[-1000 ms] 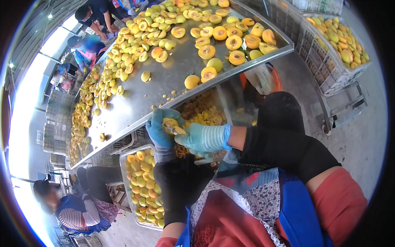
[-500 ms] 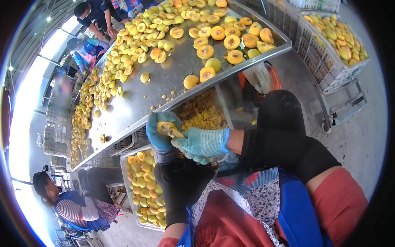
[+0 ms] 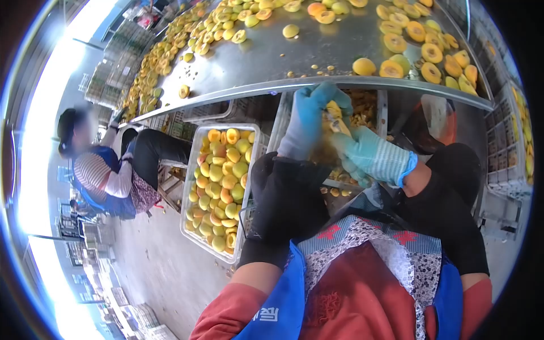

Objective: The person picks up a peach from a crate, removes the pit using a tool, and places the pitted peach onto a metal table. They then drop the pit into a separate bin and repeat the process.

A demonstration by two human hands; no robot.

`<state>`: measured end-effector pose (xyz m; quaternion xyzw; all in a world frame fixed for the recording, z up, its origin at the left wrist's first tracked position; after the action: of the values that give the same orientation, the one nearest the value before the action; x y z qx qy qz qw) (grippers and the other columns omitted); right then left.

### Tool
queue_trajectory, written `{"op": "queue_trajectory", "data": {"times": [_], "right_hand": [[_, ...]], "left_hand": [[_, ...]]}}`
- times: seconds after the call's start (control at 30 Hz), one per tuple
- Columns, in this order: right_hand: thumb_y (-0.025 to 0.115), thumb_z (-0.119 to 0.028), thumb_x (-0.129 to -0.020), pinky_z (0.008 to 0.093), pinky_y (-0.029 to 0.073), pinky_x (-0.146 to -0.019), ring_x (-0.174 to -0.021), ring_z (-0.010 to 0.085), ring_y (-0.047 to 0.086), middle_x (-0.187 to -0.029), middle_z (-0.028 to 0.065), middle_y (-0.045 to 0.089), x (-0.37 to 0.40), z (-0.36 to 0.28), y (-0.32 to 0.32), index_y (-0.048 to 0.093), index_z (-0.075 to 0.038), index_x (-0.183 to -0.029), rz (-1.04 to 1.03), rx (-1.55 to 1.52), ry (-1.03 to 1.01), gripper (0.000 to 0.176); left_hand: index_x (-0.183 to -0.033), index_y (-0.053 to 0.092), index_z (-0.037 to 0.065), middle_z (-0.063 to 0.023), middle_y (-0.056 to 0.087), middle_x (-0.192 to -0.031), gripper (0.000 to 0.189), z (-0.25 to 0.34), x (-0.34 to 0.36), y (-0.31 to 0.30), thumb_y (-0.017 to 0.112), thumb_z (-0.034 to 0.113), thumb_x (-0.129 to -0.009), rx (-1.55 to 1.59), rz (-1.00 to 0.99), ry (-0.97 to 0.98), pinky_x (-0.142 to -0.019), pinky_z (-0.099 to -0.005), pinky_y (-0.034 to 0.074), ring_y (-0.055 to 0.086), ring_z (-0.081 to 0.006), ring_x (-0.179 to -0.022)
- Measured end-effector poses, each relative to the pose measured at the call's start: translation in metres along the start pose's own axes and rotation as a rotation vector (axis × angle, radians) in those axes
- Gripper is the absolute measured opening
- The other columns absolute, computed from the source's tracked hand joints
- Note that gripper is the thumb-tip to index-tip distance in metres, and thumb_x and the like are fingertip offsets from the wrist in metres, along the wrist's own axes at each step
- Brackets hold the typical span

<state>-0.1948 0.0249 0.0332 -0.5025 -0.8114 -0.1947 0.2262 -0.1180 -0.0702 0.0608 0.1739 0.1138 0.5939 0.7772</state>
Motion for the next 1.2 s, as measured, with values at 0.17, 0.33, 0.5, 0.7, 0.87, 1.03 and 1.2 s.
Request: {"op": "queue_trajectory", "data": {"times": [0.17, 0.33, 0.5, 0.7, 0.87, 1.03, 1.2], "right_hand": [[0.054, -0.04, -0.096, 0.0248, 0.027, -0.035, -0.039, 0.0081, 0.034, -0.056, -0.0039, 0.041, -0.002, 0.008, 0.015, 0.047, -0.013, -0.08, -0.137, -0.318, 0.024, 0.032], [0.054, -0.042, -0.096, 0.0241, 0.025, -0.036, -0.04, 0.0064, 0.032, -0.056, -0.0053, 0.038, 0.004, 0.001, -0.002, 0.045, -0.015, -0.076, 0.158, 0.074, 0.004, 0.035], [0.056, -0.038, -0.096, 0.0293, 0.034, -0.038, -0.041, 0.0127, 0.04, -0.059, 0.0005, 0.048, -0.006, 0.014, 0.023, 0.053, -0.007, -0.081, -0.228, -0.437, 0.018, 0.035], [0.061, -0.02, -0.09, 0.0406, 0.049, -0.064, -0.067, 0.0331, 0.063, -0.074, 0.021, 0.063, -0.014, -0.032, -0.014, 0.062, 0.002, -0.098, 0.401, 0.524, -0.828, 0.024], [0.061, -0.023, -0.089, 0.0442, 0.05, -0.062, -0.072, 0.0401, 0.065, -0.075, 0.0231, 0.063, -0.02, -0.037, -0.016, 0.061, -0.002, -0.102, 0.533, 0.7, -0.886, 0.025], [0.062, -0.027, -0.089, 0.0474, 0.05, -0.064, -0.07, 0.041, 0.064, -0.074, 0.0225, 0.064, -0.019, -0.029, -0.009, 0.06, -0.004, -0.1, 0.516, 0.712, -0.847, 0.026], [0.062, -0.032, -0.088, 0.049, 0.05, -0.066, -0.073, 0.0423, 0.063, -0.075, 0.0234, 0.063, -0.067, -0.004, -0.028, 0.06, -0.003, -0.095, 0.409, 0.943, -0.457, 0.031]], "left_hand": [[-0.08, 0.066, -0.003, -0.0116, 0.065, -0.069, 0.027, -0.003, 0.003, -0.004, 0.056, 0.02, -0.092, 0.125, 0.095, 0.05, -0.055, -0.0303, 0.051, 0.062, -0.0196, -0.057], [-0.082, 0.065, -0.004, -0.0112, 0.065, -0.069, 0.029, -0.015, -0.013, -0.002, 0.048, 0.018, -0.091, -0.274, -0.005, 0.101, -0.055, -0.0301, 0.051, 0.061, -0.0184, -0.058], [-0.08, 0.063, -0.001, -0.0122, 0.063, -0.067, 0.045, -0.013, -0.003, 0.008, 0.044, 0.035, -0.096, 0.222, -0.087, 0.091, -0.054, -0.0293, 0.049, 0.059, -0.0198, -0.055], [-0.081, 0.062, 0.003, -0.0112, 0.063, -0.07, 0.048, -0.008, -0.009, -0.005, 0.044, 0.043, -0.098, 0.278, 0.009, 0.13, -0.053, -0.0285, 0.048, 0.059, -0.0187, -0.058], [-0.083, 0.061, 0.008, -0.0064, 0.063, -0.076, 0.039, 0.002, -0.004, -0.013, 0.045, 0.041, -0.097, 0.333, 0.075, 0.093, -0.053, -0.0274, 0.049, 0.06, -0.0178, -0.06], [-0.083, 0.055, 0.013, -0.0033, 0.058, -0.075, 0.024, 0.044, -0.017, -0.072, 0.046, 0.033, -0.094, 0.816, -0.003, 0.368, -0.038, -0.0262, 0.041, 0.058, -0.0177, -0.058], [-0.088, 0.061, 0.008, -0.007, 0.065, -0.077, 0.03, 0.097, 0.019, -0.135, 0.049, 0.034, -0.096, 0.274, 0.383, 0.24, -0.053, -0.0298, 0.052, 0.064, -0.0196, -0.066]]}}
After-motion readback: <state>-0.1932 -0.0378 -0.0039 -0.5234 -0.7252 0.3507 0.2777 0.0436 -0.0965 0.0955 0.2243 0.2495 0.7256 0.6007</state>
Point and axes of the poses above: each hand's wrist, its own x-axis away from the middle knuckle, its own y-axis out of the palm, z = x × y, the point moved 10 cm from there along -x, towards the middle knuckle
